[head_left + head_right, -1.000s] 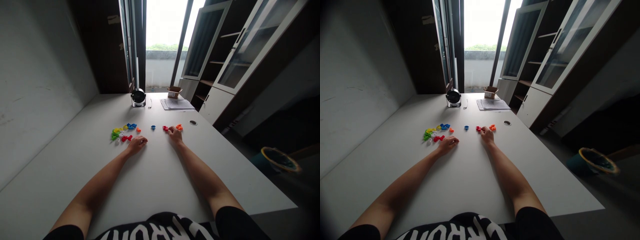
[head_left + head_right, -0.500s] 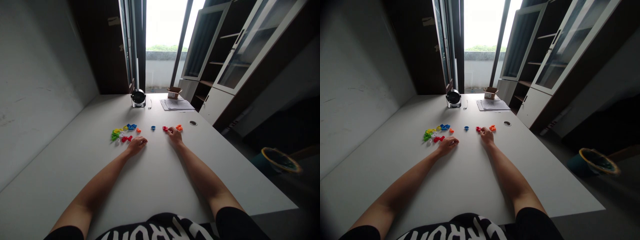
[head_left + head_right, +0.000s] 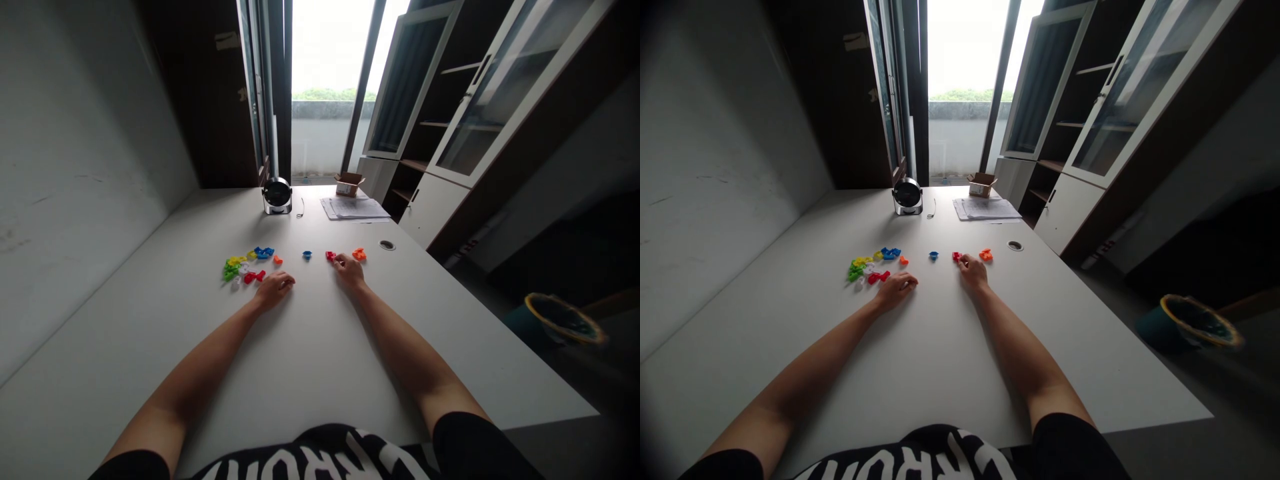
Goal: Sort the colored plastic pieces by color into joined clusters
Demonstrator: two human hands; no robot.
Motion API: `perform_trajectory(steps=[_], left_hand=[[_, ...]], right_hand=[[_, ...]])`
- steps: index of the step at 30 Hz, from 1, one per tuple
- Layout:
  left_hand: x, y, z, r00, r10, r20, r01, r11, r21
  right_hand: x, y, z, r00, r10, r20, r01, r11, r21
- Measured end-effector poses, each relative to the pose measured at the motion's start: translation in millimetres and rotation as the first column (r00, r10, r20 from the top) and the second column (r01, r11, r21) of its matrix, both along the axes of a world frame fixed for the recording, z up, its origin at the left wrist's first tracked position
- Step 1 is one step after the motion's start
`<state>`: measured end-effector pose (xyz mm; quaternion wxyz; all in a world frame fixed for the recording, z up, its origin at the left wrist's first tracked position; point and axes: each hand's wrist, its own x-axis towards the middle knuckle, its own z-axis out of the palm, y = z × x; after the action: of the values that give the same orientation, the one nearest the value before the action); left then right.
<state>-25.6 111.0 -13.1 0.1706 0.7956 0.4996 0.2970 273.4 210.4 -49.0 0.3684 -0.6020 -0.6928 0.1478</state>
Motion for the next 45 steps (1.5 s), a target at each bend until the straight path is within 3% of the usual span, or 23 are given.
perform_trajectory(steps=[7,12,15,21,25,29,34,41,45], left_hand=[[0.2,-1.4,0.3,0.996,0.065,-0.067,-0.064,0.998,0.029],[-7.0,1.1,-0.2,0.95,0.296,-0.103,-0.271,0.94,0.208],[-11.9,5.4,-4.0,0.93,0.36,-0.073,-0.339,0.917,0.211],[-10.6,7.5,-8.3,0.968,0.248,-0.034,-0.243,0.964,0.111],[-7.4,4.7,-6.5,0.999,0.048,0.008,-0.048,0.998,0.046],[-5.7,4.6,-7.2,0.99,-0.122,0.063,0.117,0.989,0.088],[-4.5,5.9,-8.9,0.995,-0.095,0.021,0.094,0.993,0.07],[-3.9,5.4,-8.9,0.999,0.034,-0.03,-0.032,0.997,0.068],[-5.4,4.3,-8.6,0.996,0.043,-0.073,-0.036,0.996,0.085]], right_hand=[[-0.5,0.1,0.6,1.0,0.009,0.01,-0.009,1.0,0.011],[-3.0,-2.6,1.4,0.999,0.022,0.037,-0.024,0.999,0.049],[-5.0,-4.9,2.2,0.998,0.028,0.06,-0.031,0.998,0.05],[-6.7,-6.3,3.0,0.995,0.065,0.075,-0.069,0.997,0.045],[-6.3,-5.9,2.6,0.994,0.073,0.076,-0.076,0.996,0.047],[-6.4,-6.6,2.9,0.994,0.068,0.085,-0.073,0.996,0.05],[-6.2,-6.7,2.6,0.994,0.075,0.082,-0.08,0.995,0.06],[-11.5,-10.7,4.2,0.994,0.091,0.062,-0.094,0.994,0.051],[-23.8,-19.8,6.4,0.987,0.162,0.012,-0.163,0.986,0.028]])
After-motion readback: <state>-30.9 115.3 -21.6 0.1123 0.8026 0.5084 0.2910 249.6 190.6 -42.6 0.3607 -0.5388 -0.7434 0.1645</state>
